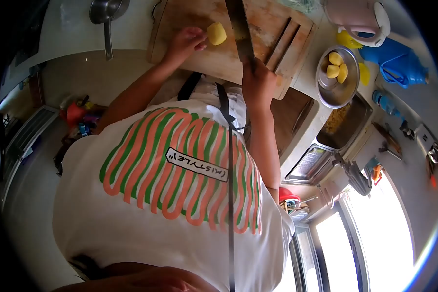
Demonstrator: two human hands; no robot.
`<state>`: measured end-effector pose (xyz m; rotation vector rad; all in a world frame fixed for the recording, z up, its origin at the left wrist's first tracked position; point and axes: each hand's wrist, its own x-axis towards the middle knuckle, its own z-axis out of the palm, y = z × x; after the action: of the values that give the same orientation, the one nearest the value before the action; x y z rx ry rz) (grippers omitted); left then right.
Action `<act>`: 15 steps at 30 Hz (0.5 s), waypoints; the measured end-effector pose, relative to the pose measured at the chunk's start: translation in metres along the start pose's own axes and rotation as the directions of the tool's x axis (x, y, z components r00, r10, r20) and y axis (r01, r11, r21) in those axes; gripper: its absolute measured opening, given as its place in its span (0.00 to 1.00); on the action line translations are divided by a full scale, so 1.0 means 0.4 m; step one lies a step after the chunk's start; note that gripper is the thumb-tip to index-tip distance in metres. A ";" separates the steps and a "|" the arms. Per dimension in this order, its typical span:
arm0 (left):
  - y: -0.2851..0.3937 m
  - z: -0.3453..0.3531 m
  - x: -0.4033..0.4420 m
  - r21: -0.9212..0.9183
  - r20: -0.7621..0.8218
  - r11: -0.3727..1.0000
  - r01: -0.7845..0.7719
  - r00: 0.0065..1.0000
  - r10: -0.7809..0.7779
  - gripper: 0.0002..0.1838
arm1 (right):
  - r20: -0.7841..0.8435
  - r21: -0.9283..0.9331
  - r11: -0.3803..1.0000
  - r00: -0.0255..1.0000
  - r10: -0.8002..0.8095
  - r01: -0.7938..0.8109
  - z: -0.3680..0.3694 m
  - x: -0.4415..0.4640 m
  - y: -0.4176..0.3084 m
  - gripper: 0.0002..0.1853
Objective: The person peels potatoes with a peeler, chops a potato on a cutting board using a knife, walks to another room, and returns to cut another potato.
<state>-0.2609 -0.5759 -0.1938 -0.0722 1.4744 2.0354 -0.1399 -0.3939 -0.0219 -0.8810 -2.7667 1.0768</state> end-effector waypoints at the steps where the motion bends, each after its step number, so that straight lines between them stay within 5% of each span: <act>1: -0.008 -0.004 0.015 0.033 0.043 0.999 0.037 0.998 -0.039 0.15 | -0.001 -0.015 1.000 1.000 0.009 -0.009 0.005 -0.006 -0.011 0.13; 3: -0.010 -0.002 0.037 0.106 0.124 0.989 0.106 0.985 -0.119 0.16 | 0.015 -0.023 1.000 1.000 0.003 -0.003 0.024 -0.009 0.001 0.12; 6: 0.014 0.015 0.046 0.227 0.043 0.959 0.173 0.981 -0.187 0.17 | 0.040 -0.055 0.998 0.999 0.012 -0.010 0.046 -0.012 -0.010 0.11; 15: 0.026 0.042 0.031 0.189 -0.050 0.965 0.181 0.983 -0.175 0.21 | 0.105 -0.165 0.986 0.994 0.001 0.016 0.074 -0.021 0.008 0.12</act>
<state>-0.2710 -0.5578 -0.1836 -0.1544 1.6176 1.7489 -0.1383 -0.4146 -0.0448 -0.8531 -2.9797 0.9285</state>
